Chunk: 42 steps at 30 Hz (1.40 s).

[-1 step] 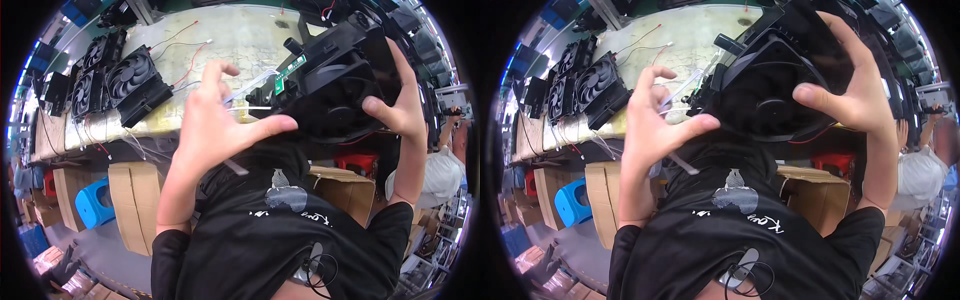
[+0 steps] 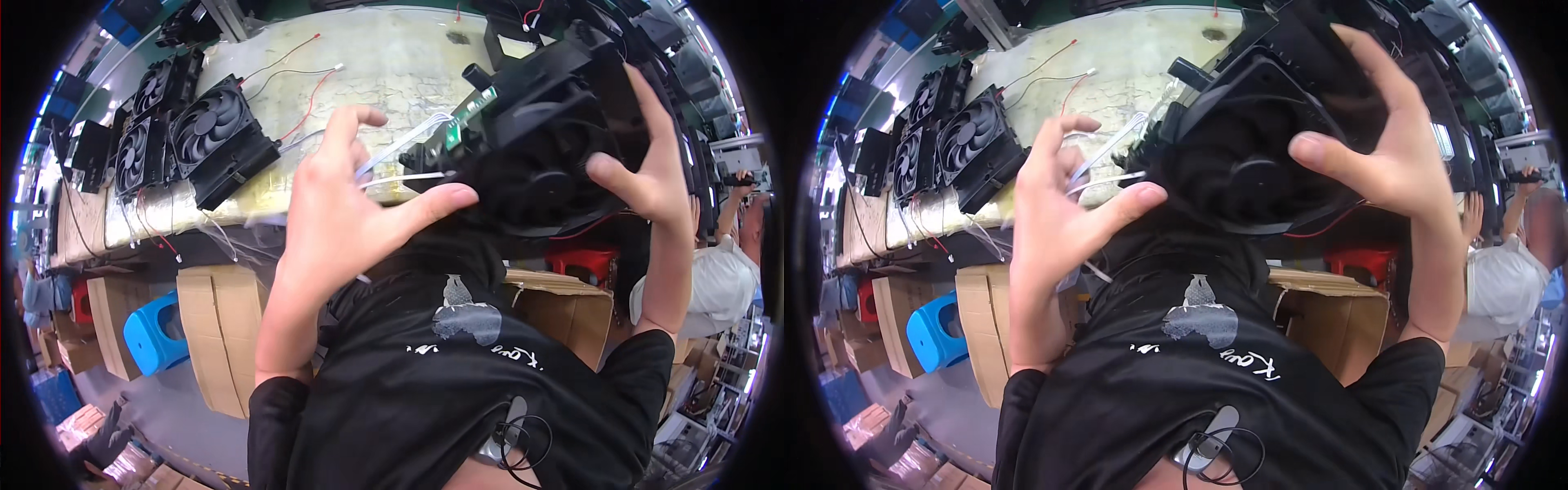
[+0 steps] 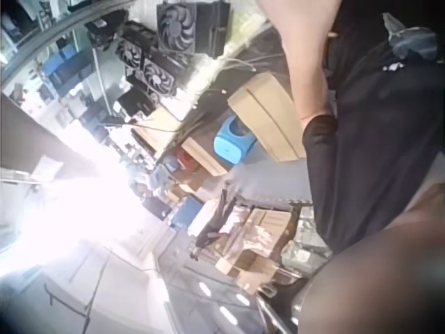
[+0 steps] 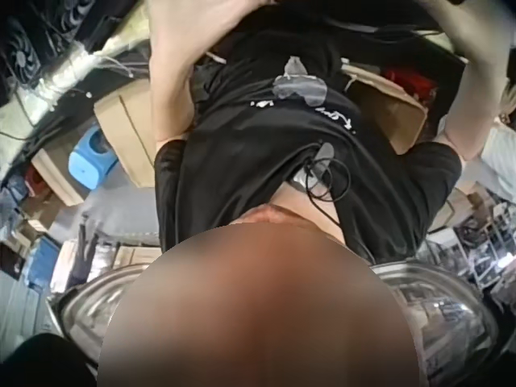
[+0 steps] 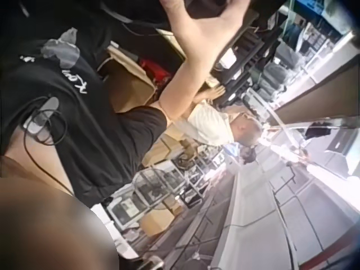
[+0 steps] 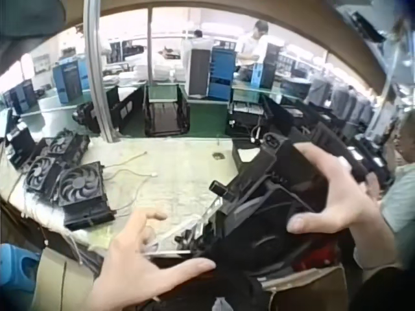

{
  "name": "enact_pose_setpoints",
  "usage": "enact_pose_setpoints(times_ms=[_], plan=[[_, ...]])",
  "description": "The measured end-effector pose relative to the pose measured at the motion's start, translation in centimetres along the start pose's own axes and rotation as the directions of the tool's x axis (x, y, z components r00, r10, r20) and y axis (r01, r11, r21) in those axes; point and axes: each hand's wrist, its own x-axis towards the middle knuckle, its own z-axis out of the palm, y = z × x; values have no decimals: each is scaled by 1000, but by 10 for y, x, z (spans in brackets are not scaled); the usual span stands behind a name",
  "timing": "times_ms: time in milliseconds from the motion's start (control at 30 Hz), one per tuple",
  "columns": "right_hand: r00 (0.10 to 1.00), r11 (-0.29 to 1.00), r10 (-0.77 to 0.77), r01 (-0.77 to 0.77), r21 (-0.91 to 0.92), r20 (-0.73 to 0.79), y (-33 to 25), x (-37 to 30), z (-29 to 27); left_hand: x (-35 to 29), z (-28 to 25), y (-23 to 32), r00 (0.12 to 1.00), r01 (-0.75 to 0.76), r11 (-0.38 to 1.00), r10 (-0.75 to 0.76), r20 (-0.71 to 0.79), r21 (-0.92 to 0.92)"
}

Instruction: Assembling electronic cooling fans into plastic housings and routing the associated wiring.

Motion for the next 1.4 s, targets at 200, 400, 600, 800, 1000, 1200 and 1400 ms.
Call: enact_pose_setpoints(times_ms=[200, 400, 600, 800, 1000, 1200, 1400], plan=[[859, 760, 506, -485, 433, 74, 38, -9, 76, -32, 32, -21, 989, 11, 1000, -14, -147, -23], [713, 266, 584, -621, 738, 389, 75, 23, 149, 13, 35, -55, 980, 148, 944, -100, -174, 293], [756, 805, 580, -589, -70, 303, 107, 70, 49, 25, 24, -65, 990, 106, 921, -64, -123, 376], [996, 867, 89, -88, -490, -21, 256, 145, 35, 32, 28, -62, 989, 131, 941, -103, -105, 312], [997, 805, -8, 54, -590, 80, 259, 166, 60, 29, 24, -68, 991, 113, 947, -83, -108, 299], [999, 828, 50, -33, -560, 14, 266, 162, 56, 30, 25, -68, 993, 94, 955, -69, -99, 281], [950, 951, 49, -139, -275, -310, 241, 173, 22, 27, 23, -69, 990, 97, 957, -66, -121, 274]])
